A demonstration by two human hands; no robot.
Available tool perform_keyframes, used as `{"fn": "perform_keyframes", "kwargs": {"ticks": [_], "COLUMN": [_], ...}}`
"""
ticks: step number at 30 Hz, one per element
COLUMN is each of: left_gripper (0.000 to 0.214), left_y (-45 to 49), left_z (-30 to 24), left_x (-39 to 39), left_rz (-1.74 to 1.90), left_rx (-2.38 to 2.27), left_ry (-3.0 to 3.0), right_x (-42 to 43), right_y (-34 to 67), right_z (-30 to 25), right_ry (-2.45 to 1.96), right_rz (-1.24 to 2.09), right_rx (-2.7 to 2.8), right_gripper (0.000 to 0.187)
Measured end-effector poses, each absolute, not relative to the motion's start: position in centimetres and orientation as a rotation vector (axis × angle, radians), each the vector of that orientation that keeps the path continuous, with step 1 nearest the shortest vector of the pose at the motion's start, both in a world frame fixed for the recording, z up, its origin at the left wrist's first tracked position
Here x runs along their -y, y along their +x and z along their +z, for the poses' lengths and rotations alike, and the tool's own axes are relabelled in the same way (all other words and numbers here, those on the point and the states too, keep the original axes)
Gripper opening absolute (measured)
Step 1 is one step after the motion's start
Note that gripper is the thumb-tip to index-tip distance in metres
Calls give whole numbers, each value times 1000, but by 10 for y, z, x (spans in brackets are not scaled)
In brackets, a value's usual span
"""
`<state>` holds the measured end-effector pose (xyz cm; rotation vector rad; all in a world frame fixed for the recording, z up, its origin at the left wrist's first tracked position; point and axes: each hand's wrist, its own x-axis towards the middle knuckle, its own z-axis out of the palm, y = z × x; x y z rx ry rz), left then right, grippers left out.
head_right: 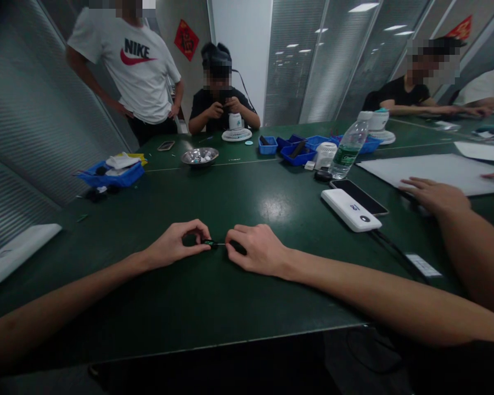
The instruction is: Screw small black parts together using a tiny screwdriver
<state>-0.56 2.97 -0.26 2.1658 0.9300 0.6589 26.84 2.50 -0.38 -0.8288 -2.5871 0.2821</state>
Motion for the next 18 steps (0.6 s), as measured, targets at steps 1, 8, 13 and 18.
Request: {"fn": "perform_keyframes", "kwargs": {"ticks": [1, 8, 13, 18], "left_gripper": [22, 21, 21, 27], "left_y": [-5, 3, 8, 8], "left_z": [-2, -1, -3, -3], "left_x": [-29, -21, -19, -18], "left_rz": [653, 638, 602, 619], "left_rx": [-925, -858, -798, -838], "left_ry": [2163, 2110, 2137, 2257], "right_x": [-25, -24, -23, -24], "right_y": [269, 272, 270, 268], "right_z": [-4, 0, 1, -2], "right_ry": [-832, -734, -671, -715], "right_rz": [277, 296, 263, 233], "right_rx": [2588, 2656, 2736, 2699], "right_gripper": [21, 23, 24, 26]}}
